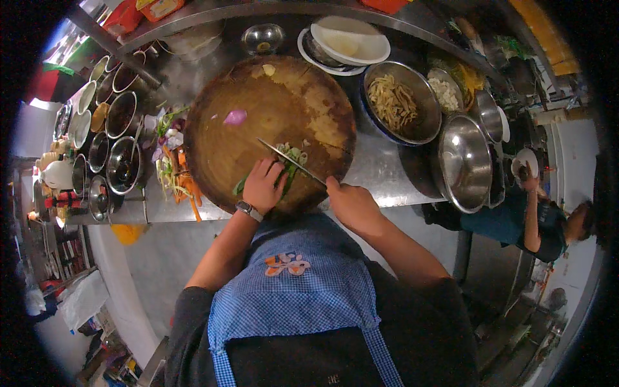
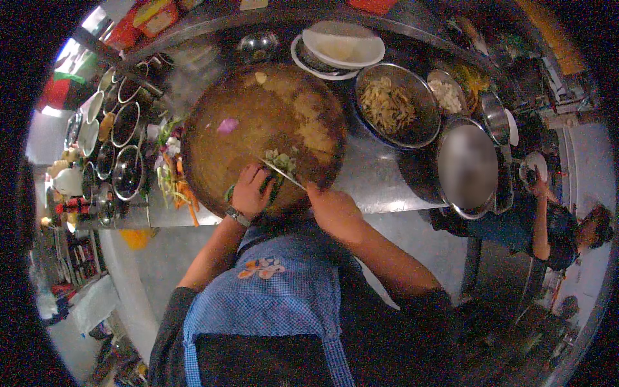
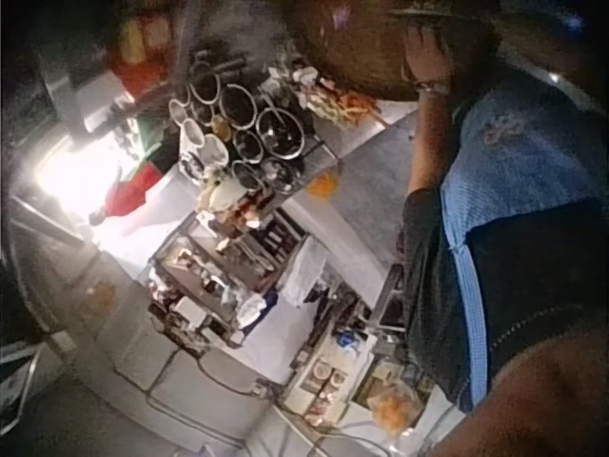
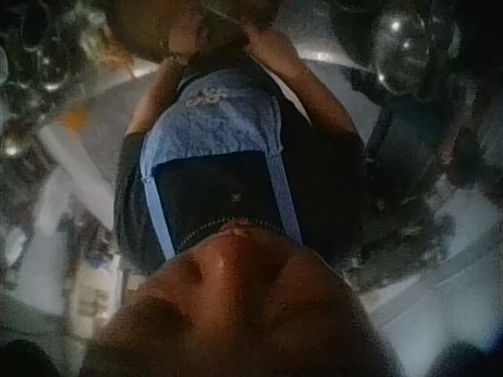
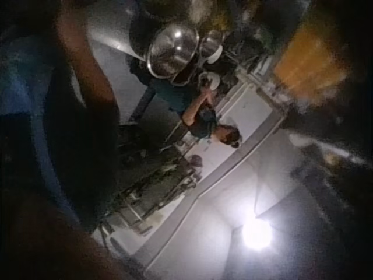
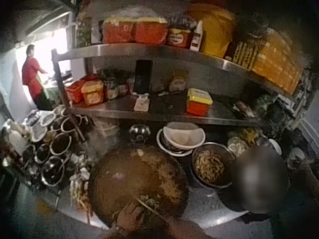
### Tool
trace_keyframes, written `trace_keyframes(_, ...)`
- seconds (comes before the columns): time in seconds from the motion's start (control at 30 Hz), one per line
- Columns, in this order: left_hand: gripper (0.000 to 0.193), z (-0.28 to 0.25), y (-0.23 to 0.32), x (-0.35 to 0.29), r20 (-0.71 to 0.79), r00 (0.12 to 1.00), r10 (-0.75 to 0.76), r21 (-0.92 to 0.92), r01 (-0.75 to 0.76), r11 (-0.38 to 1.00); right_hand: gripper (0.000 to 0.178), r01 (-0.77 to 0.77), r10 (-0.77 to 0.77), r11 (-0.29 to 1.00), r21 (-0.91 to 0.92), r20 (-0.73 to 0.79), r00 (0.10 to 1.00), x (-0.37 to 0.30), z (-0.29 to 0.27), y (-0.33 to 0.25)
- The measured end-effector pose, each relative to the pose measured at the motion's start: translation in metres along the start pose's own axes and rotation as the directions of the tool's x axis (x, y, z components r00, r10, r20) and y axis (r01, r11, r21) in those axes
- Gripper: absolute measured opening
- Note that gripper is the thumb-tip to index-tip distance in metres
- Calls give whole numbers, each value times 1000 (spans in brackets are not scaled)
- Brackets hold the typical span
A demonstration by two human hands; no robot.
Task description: The person chops green leafy vegetables on a wooden cutting board using a cleaver, then scrapes the chopped pieces into a metal bowl. The person rinses the bowl under running water and carries it through the restaurant to a counter.
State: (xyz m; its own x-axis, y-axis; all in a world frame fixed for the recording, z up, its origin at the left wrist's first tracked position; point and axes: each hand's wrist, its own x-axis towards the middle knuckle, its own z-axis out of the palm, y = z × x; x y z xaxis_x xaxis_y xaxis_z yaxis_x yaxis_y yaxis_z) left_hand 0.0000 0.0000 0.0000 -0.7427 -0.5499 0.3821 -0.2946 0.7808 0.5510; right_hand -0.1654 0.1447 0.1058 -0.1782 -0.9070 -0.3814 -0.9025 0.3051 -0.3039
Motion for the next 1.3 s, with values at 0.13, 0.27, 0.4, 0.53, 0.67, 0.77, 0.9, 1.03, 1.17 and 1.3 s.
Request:
trace_keyframes(0.13,24,20,39,-22,-19,999,-38,-86,36,996,19,-48,51,998,-26,114,992,-21,12,11)
trace_keyframes(0.27,24,13,34,-11,-76,997,23,-46,-26,999,17,-19,21,999,-32,65,998,-6,16,15)
trace_keyframes(0.4,24,12,24,-13,-73,997,-13,-35,10,999,18,-18,17,1000,13,79,997,-21,-3,5)
trace_keyframes(0.53,25,7,14,-10,14,999,-30,-42,31,999,19,-35,34,999,20,41,999,6,22,7)
trace_keyframes(0.67,30,-9,14,-3,82,996,-26,-38,29,999,18,-51,51,999,7,2,999,16,28,4)
trace_keyframes(0.77,34,-16,15,-4,51,999,-11,5,11,1000,28,-29,31,997,72,-28,999,19,25,2)
trace_keyframes(0.9,36,-16,9,-9,31,999,-24,153,19,988,17,-1,4,1000,31,-105,995,16,22,-2)
trace_keyframes(1.03,36,-14,7,-10,18,1000,-14,172,11,985,19,-15,13,999,-30,-76,997,-2,10,-11)
trace_keyframes(1.17,35,-12,2,-12,56,998,8,172,-18,985,21,-11,13,997,-76,23,1000,-16,-4,-18)
trace_keyframes(1.3,33,-9,0,-11,14,999,37,133,-38,990,20,-12,12,999,-43,9,1000,1,12,-16)
